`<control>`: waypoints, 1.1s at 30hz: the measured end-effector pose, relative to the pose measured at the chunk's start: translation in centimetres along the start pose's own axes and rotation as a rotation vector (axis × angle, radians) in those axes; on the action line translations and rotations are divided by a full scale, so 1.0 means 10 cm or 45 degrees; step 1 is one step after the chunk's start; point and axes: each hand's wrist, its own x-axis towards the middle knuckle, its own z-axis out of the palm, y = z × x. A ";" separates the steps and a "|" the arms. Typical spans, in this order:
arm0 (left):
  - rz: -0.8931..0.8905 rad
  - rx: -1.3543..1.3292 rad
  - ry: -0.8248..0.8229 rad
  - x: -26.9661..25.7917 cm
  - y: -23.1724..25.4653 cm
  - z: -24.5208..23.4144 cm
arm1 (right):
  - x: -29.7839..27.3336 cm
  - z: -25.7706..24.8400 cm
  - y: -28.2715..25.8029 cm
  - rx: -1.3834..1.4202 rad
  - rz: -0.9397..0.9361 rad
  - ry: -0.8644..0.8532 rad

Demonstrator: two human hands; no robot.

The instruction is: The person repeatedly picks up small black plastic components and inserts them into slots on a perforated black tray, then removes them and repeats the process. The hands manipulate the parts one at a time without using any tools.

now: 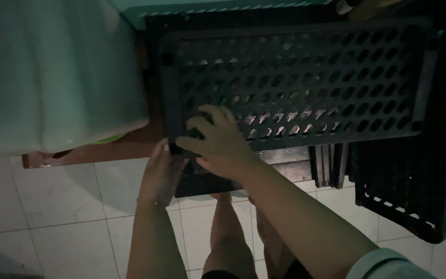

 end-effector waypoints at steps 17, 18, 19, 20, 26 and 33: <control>1.428 1.934 0.059 0.13 0.46 0.88 | 0.04 -0.06 0.08 -0.104 0.281 -0.255; 1.426 1.964 0.049 0.14 0.44 0.86 | 0.02 -0.06 0.07 -0.151 0.283 -0.299; 1.408 1.970 0.053 0.16 0.43 0.85 | 0.03 -0.06 0.08 -0.207 0.283 -0.332; 1.389 1.977 0.057 0.17 0.41 0.85 | 0.04 -0.06 0.10 -0.263 0.283 -0.365; 1.368 1.961 0.062 0.24 0.32 0.82 | 0.01 -0.01 0.15 -0.250 0.259 -0.354; 1.206 2.113 0.078 0.22 0.39 0.91 | 0.06 -0.19 0.15 -0.110 0.267 -0.365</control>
